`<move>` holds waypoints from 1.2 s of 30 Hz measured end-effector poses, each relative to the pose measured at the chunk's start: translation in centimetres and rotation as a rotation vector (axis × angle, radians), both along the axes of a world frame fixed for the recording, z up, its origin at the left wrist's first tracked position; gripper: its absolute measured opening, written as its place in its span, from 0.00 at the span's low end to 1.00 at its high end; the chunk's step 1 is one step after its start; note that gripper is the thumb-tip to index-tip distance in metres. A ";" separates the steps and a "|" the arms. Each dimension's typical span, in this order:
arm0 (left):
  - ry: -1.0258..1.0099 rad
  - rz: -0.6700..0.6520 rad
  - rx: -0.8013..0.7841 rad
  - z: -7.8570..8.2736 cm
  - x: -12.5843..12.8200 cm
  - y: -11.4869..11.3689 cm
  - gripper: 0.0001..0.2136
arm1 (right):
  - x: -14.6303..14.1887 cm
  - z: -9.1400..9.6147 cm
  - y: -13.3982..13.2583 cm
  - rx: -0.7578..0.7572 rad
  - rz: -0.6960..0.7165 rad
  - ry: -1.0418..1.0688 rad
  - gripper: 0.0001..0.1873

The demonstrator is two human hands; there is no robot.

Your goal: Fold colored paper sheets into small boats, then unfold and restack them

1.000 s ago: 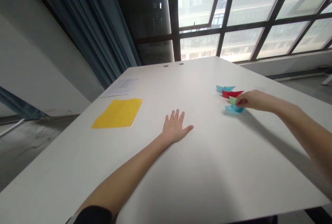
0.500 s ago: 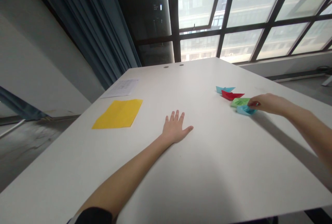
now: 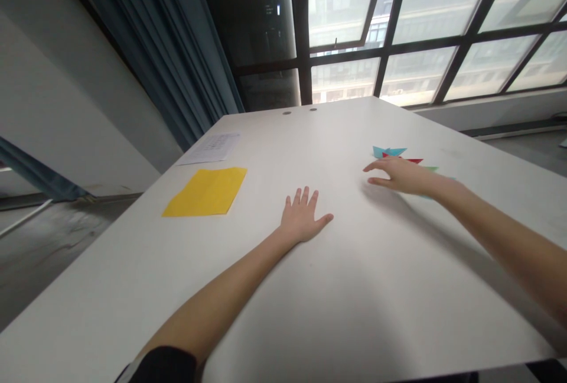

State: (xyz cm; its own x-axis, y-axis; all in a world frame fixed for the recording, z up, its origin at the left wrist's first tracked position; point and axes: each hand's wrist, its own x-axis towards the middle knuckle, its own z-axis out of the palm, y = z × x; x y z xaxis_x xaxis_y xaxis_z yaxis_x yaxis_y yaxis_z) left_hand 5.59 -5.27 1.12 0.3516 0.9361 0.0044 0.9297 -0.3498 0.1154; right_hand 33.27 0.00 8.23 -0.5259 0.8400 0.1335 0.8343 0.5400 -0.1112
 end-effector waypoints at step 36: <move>0.060 -0.084 -0.020 -0.4 -1.3 2.4 0.35 | -6.4 -8.1 -0.1 -0.105 0.197 0.025 0.36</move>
